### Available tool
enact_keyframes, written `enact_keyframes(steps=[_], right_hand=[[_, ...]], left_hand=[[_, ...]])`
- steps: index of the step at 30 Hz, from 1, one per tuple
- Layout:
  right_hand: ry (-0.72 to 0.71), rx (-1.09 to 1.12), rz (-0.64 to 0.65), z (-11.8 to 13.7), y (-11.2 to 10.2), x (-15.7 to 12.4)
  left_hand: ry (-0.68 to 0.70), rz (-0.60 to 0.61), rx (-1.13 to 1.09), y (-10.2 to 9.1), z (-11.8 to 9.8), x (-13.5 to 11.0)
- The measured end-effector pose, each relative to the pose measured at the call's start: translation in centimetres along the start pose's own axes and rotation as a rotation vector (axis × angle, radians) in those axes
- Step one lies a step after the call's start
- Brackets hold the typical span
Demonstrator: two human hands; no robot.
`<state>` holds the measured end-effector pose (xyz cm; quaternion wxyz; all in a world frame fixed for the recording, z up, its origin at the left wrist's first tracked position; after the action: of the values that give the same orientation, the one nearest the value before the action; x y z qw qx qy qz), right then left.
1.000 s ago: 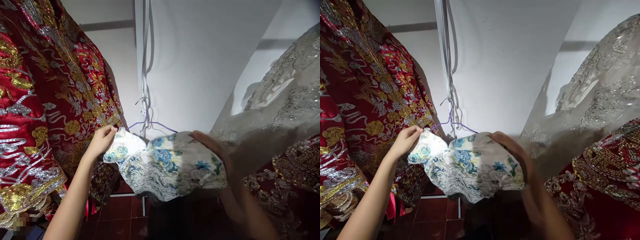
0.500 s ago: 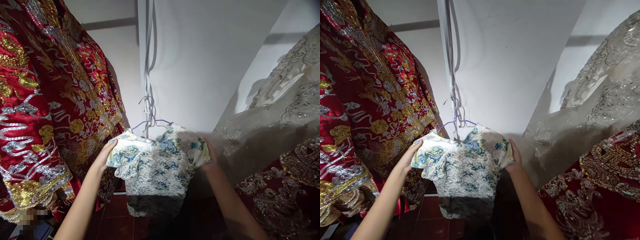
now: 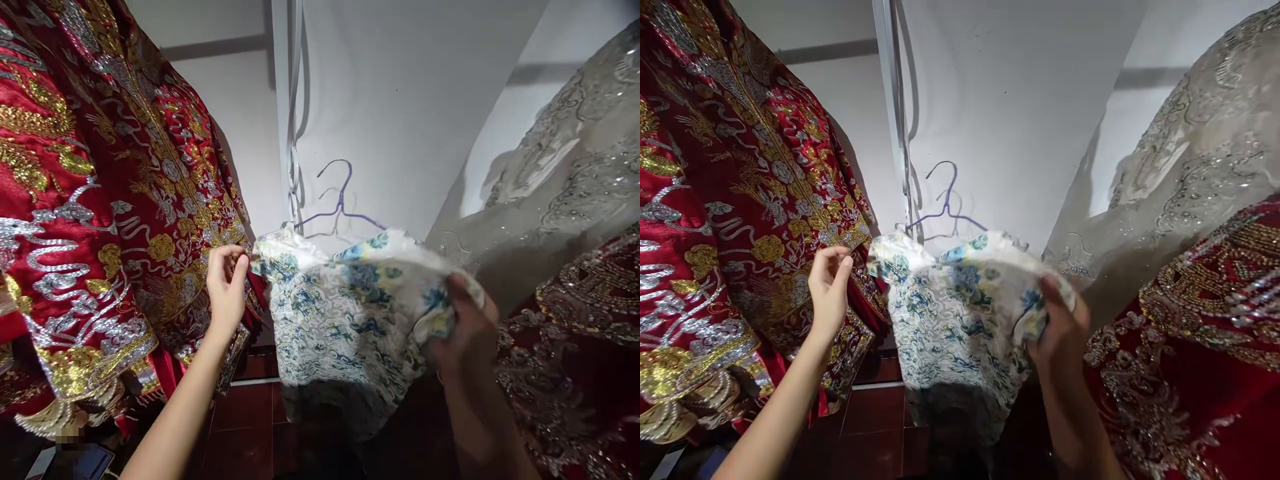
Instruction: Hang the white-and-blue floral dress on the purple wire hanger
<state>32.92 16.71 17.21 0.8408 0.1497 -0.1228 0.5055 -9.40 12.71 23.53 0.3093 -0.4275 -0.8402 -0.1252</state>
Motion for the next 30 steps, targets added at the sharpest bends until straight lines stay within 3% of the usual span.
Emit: enact_keyframes(steps=[1,2,4,6,7,10,13,15,18,20,25,27,30], right_hand=[[-0.018,-0.031,0.03,0.0,0.1,-1.5],[-0.071,-0.075,0.141,0.6,1.0,-3.0],[-0.262,-0.176,0.56,2.6,4.9,-7.2],[-0.447,-0.241,1.038,4.5,8.8,-12.8],[-0.492,-0.234,1.199,5.3,9.9,-15.0],[-0.414,-0.103,1.422,6.1,11.7,-17.9],[-0.311,-0.008,1.367,4.5,12.1,-16.7],[-0.329,-0.074,1.155,2.7,11.7,-13.8],[-0.372,-0.273,0.741,0.3,10.0,-8.2],[-0.321,-0.347,0.664,-1.2,9.6,-5.8],[-0.091,-0.264,0.983,-3.9,11.3,-4.4],[-0.071,-0.202,0.949,-3.6,11.9,-3.4],[-0.095,-0.102,0.791,-1.7,13.4,-1.1]], left_hand=[[-0.048,0.121,-0.073,1.2,-0.2,-0.9],[-0.13,0.262,-0.187,2.7,-0.2,-2.0],[-0.35,0.485,-0.443,5.3,0.1,-4.3],[-0.573,0.541,-0.628,6.4,0.8,-5.7],[-0.668,0.537,-0.678,6.5,1.3,-6.2],[-0.841,0.555,-0.746,6.0,2.1,-7.6],[-0.868,0.698,-0.715,5.1,1.7,-9.2],[-0.822,0.847,-0.612,4.4,0.9,-10.3],[-0.652,0.996,-0.402,3.3,-0.4,-10.8],[-0.543,1.014,-0.286,2.6,-1.0,-10.3],[-0.359,0.873,-0.053,0.9,-0.5,-7.8],[-0.256,0.749,0.087,-0.1,-0.1,-5.9],[-0.029,0.478,0.307,-2.4,-1.0,-3.1]])
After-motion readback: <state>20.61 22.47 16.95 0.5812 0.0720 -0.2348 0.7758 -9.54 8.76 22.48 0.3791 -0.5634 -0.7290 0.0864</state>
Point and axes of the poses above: each hand's wrist, its own x-axis towards the middle knuckle, its own y-axis out of the palm, z = x × y, the point moved 9 cm from there along x, towards the middle knuckle
